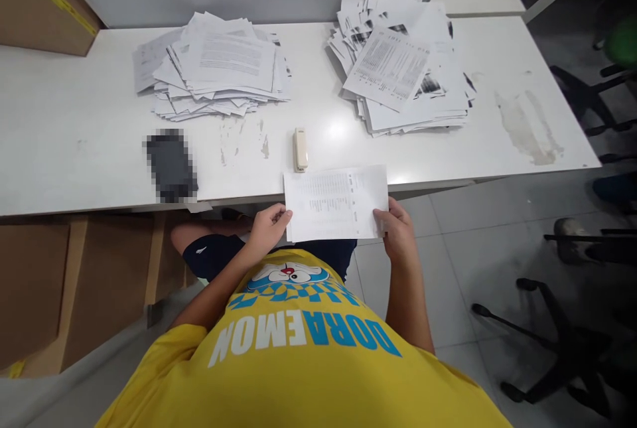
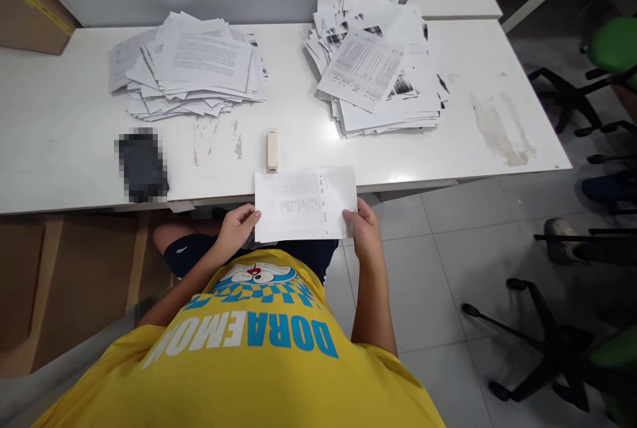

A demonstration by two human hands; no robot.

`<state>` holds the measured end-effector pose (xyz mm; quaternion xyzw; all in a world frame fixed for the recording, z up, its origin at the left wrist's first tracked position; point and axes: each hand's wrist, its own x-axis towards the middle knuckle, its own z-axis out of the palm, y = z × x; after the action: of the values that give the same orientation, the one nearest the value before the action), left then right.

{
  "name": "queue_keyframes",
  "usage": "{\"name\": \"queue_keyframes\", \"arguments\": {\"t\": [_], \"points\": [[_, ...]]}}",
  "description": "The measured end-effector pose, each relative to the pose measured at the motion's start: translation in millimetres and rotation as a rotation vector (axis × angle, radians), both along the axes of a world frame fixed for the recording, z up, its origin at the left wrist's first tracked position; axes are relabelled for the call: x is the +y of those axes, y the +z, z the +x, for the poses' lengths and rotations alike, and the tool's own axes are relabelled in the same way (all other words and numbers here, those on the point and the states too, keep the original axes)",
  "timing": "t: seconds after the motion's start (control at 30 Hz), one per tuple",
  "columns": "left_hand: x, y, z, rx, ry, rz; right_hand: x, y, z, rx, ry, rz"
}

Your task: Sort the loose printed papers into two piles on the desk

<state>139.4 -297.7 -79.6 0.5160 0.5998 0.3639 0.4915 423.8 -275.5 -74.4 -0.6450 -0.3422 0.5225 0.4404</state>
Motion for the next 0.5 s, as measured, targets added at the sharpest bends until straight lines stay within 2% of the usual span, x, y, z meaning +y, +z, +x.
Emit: {"name": "queue_keyframes", "arguments": {"t": [0.3,0.5], "points": [[13,-6.7,18,0.076,0.036,0.003,3,-4.8,3,0.014,-0.041,0.060],[18,-12.0,20,0.086,-0.002,-0.005,7,-4.7,7,-0.038,-0.076,0.115]]}}
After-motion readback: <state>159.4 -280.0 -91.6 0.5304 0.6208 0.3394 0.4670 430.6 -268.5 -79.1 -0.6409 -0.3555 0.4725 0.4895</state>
